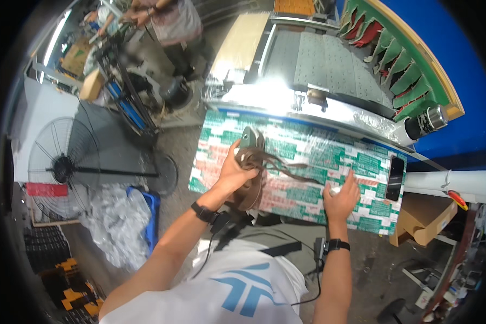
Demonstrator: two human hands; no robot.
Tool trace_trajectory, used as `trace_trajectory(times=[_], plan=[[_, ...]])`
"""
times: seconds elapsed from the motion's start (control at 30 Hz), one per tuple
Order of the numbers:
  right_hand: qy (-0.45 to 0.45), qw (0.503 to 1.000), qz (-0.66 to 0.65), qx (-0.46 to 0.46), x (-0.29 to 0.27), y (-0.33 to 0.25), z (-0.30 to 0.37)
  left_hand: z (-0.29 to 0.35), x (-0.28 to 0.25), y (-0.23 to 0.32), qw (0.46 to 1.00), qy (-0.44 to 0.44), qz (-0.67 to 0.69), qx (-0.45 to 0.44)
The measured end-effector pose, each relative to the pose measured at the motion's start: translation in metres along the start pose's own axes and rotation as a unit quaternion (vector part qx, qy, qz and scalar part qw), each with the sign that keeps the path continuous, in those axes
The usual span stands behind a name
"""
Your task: The recorder is inspecting and adjusting shoe components at a quality control station or assembly area.
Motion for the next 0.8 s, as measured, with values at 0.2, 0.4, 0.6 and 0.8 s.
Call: trace_trajectory(times=[0.2,0.4,0.6,0.8], plan=[[0.013,1.000,-0.010,0.020,-0.001,0.005,0.001,-0.055,-0.057,0.084,0.986,-0.163,0.000,-0.018],[0.009,1.000,-0.007,-0.003,-0.003,0.001,-0.002,-0.203,-0.049,0.237,0.923,-0.278,-0.226,0.138],[-0.005,1.000,-0.013,0.002,-0.001,0.002,-0.003,-0.357,-0.039,0.227,0.791,-0.064,-0.555,0.249],[0.005,1.000,0.008,-0.017,0.000,0.001,0.000,-0.355,-0.041,0.195,0.810,-0.038,-0.512,0.282]])
Point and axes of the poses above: each hand's wrist, its own z-axis away from the middle knuckle, its own x-axis out of the palm, y = z × x, the point moved 8 cm from there along -z, towards the middle knuckle, and after that the axes turned 2 degrees about z, right-handed, at the moved point
